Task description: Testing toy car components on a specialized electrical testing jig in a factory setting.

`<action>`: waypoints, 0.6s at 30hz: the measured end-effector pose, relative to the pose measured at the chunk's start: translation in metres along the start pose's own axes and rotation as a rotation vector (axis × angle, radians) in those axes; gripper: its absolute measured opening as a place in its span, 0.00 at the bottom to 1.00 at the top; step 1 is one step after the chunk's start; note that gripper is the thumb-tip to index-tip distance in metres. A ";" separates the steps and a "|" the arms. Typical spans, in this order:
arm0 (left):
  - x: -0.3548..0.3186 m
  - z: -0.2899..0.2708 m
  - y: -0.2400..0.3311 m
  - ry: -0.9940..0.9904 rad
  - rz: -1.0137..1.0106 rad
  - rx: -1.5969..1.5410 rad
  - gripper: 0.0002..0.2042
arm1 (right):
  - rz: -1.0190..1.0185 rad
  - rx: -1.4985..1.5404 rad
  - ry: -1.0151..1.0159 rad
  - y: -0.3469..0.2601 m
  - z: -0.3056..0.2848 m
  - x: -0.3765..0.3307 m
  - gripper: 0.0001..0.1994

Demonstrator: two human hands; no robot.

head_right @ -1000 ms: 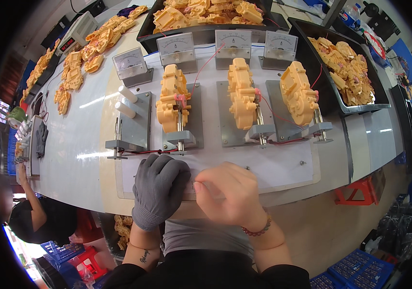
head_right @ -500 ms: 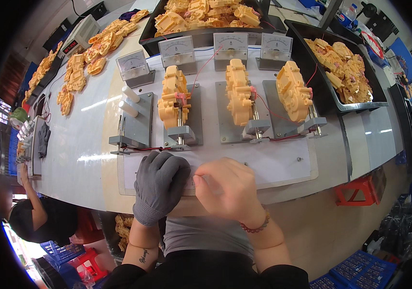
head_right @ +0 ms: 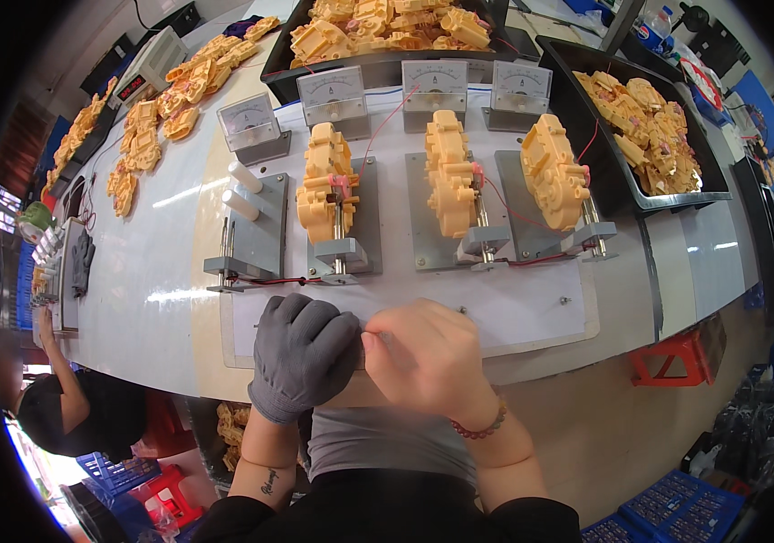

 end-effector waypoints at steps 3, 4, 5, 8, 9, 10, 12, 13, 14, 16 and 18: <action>-0.001 0.000 0.001 0.011 0.013 0.014 0.10 | 0.001 -0.006 -0.002 0.000 0.000 0.000 0.04; -0.001 0.001 0.001 0.009 0.004 0.023 0.10 | 0.014 -0.005 0.000 0.001 0.001 0.000 0.04; -0.001 0.000 0.001 0.020 0.012 0.022 0.10 | 0.005 -0.007 -0.003 0.001 0.001 0.000 0.04; -0.001 0.000 0.001 0.025 0.015 0.020 0.10 | -0.003 -0.007 0.000 0.000 0.001 -0.001 0.04; -0.001 -0.001 0.001 0.027 0.018 0.018 0.11 | -0.001 -0.006 0.000 0.000 0.001 -0.001 0.04; -0.001 0.000 0.001 0.014 0.010 0.017 0.11 | 0.012 -0.002 0.001 0.001 0.001 0.000 0.04; -0.001 -0.001 0.002 0.023 0.017 0.017 0.11 | 0.003 -0.009 -0.004 0.000 0.001 0.000 0.04; -0.001 -0.001 0.001 0.016 0.013 0.019 0.11 | 0.021 -0.014 -0.011 0.000 0.001 0.000 0.04; -0.001 -0.001 0.001 0.016 0.013 0.019 0.11 | 0.006 -0.013 -0.009 0.000 0.001 0.000 0.04; 0.000 -0.001 0.001 0.009 0.006 0.006 0.11 | 0.023 -0.016 -0.011 0.000 0.001 0.000 0.04; 0.000 -0.003 0.001 0.028 -0.008 -0.013 0.10 | 0.013 -0.010 -0.009 0.000 0.001 0.000 0.04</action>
Point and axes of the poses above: each hand's wrist, its own x-axis towards the middle knuckle, its own z-axis out of the palm, y = z × x, the point moved 5 cm from there along x, towards the middle knuckle, and after that the axes turned 13 degrees about z, right-handed, at the moved point
